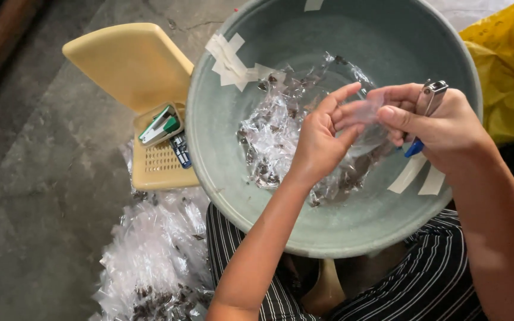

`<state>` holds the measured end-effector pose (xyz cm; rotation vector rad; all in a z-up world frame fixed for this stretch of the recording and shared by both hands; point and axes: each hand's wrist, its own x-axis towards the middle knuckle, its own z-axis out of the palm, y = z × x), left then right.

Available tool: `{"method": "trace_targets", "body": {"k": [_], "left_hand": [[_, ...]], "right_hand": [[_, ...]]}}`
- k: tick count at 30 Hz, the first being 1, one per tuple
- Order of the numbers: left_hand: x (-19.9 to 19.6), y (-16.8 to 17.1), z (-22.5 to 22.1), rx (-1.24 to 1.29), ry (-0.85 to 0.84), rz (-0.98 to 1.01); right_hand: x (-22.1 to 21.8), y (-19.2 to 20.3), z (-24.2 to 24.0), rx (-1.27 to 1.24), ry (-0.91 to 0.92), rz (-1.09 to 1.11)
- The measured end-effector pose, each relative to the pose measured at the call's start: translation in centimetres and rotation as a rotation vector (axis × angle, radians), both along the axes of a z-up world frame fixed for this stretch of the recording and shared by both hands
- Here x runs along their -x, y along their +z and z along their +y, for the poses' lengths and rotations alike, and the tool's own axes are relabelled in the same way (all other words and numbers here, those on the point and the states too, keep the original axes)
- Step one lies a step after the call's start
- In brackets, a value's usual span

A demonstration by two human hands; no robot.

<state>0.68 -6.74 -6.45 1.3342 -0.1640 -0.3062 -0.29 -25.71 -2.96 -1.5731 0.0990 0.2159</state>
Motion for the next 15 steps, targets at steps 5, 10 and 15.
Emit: {"method": "trace_targets", "body": {"k": [5, 10, 15], "left_hand": [[0.7, 0.9, -0.1, -0.01, -0.081, -0.073], [2.3, -5.4, -3.4, 0.0, -0.345, -0.205], [-0.9, -21.6, -9.0, -0.559, -0.582, -0.349]], "right_hand": [[0.5, -0.5, -0.7, 0.014, -0.027, -0.092], [1.5, -0.5, -2.1, 0.131, -0.145, -0.22], [3.8, -1.6, -6.4, 0.308, -0.374, -0.242]]}}
